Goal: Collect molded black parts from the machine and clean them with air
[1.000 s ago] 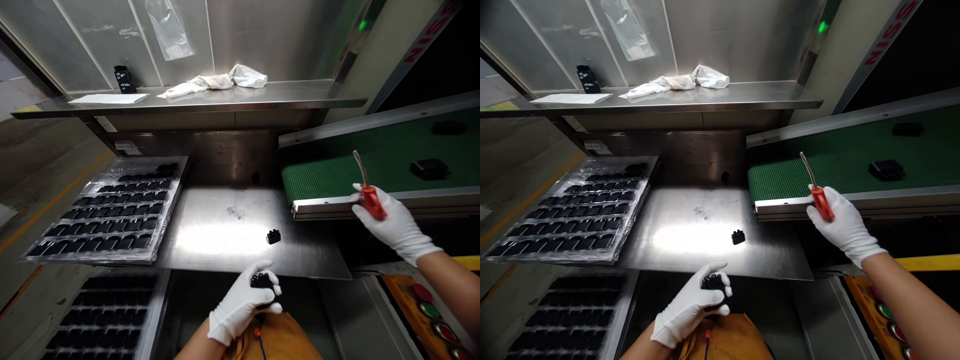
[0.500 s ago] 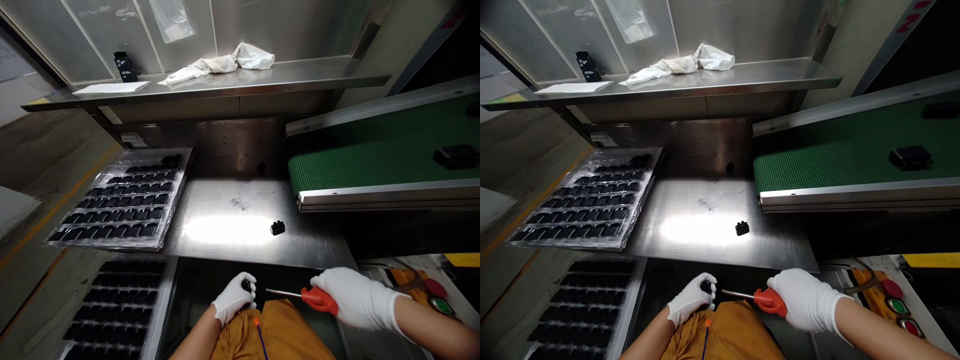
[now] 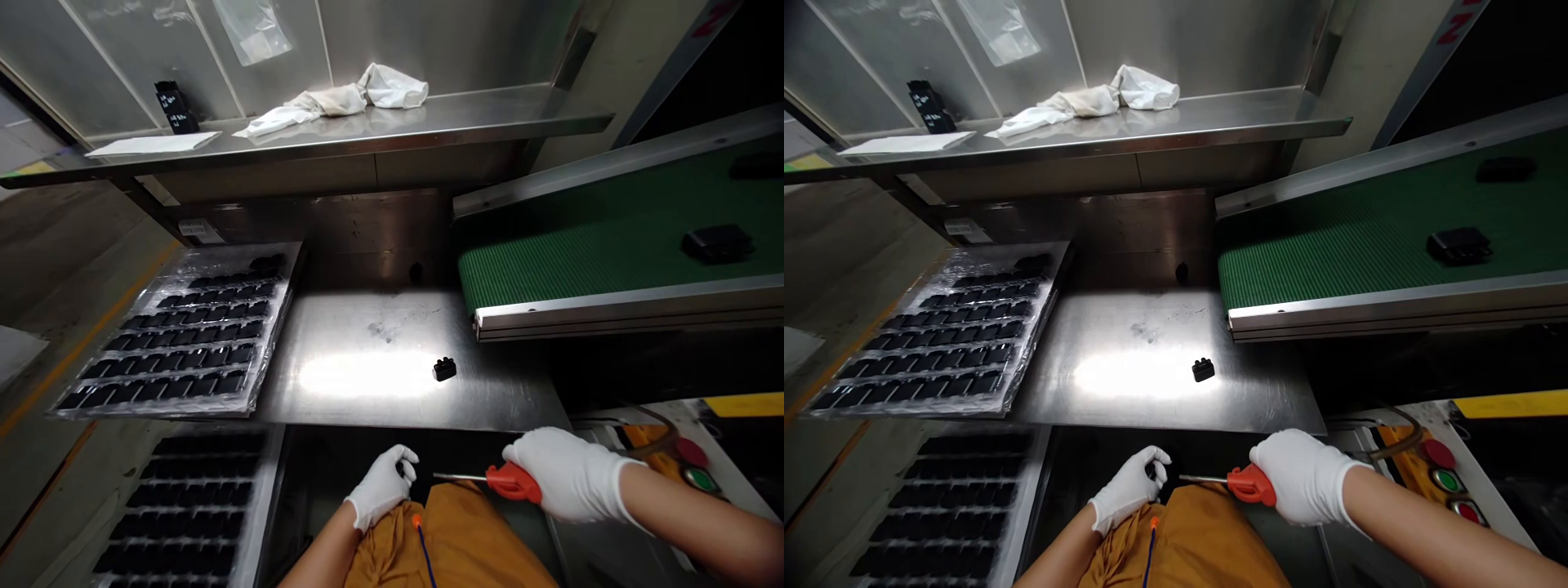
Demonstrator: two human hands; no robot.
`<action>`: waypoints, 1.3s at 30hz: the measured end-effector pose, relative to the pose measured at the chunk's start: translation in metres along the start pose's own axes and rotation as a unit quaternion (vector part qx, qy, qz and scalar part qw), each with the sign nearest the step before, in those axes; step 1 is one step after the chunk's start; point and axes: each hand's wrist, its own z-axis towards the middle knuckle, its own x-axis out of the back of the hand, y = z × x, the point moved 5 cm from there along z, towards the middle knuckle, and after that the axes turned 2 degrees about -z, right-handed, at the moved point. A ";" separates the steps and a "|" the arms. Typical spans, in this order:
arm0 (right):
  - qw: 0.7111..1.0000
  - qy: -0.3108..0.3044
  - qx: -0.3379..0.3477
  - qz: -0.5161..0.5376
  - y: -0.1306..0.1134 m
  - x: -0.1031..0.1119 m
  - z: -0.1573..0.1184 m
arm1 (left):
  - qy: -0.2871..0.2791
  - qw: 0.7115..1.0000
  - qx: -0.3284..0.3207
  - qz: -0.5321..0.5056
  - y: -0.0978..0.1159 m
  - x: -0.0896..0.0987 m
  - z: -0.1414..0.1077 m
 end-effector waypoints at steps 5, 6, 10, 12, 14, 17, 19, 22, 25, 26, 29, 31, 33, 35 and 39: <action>0.999 0.028 0.008 0.043 0.000 0.020 -0.006 | -0.008 1.000 0.003 -0.007 0.002 -0.002 0.002; 0.996 0.045 0.016 0.068 0.002 0.031 -0.009 | -0.012 1.000 0.007 -0.014 0.005 -0.004 0.001; 0.953 0.259 0.018 0.156 0.027 0.102 -0.041 | -0.043 0.993 0.011 -0.106 0.033 -0.017 -0.013; 0.900 0.402 -0.037 0.163 0.050 0.138 -0.065 | -0.061 0.983 -0.006 -0.172 0.056 -0.025 -0.025; 0.840 0.501 -0.138 0.154 0.075 0.164 -0.086 | -0.082 0.968 -0.020 -0.235 0.081 -0.031 -0.038; 0.775 0.547 -0.293 0.117 0.107 0.180 -0.099 | -0.118 0.941 -0.008 -0.317 0.112 -0.039 -0.056; 0.780 0.518 -0.340 0.093 0.122 0.178 -0.092 | -0.133 0.928 -0.003 -0.349 0.126 -0.042 -0.065; 0.808 0.489 -0.330 -0.005 0.135 0.164 -0.076 | -0.145 0.916 -0.014 -0.374 0.140 -0.042 -0.076; 0.786 0.514 -0.317 -0.134 0.143 0.147 -0.069 | -0.154 0.905 -0.014 -0.397 0.147 -0.041 -0.085; 0.776 0.519 -0.319 -0.162 0.145 0.142 -0.068 | -0.156 0.900 -0.006 -0.407 0.149 -0.041 -0.088; 0.771 0.515 -0.319 -0.195 0.152 0.135 -0.063 | -0.164 0.878 0.037 -0.448 0.152 -0.042 -0.095; 0.775 0.509 -0.321 -0.191 0.155 0.136 -0.060 | -0.161 0.864 0.054 -0.474 0.155 -0.043 -0.099; 0.772 0.514 -0.329 -0.179 0.153 0.138 -0.060 | -0.149 0.853 0.057 -0.496 0.158 -0.043 -0.101; 0.762 0.531 -0.333 -0.165 0.146 0.141 -0.065 | -0.139 0.840 0.060 -0.521 0.160 -0.044 -0.102; 0.693 0.622 -0.344 -0.119 0.098 0.137 -0.092 | -0.089 0.813 0.044 -0.574 0.162 -0.045 -0.100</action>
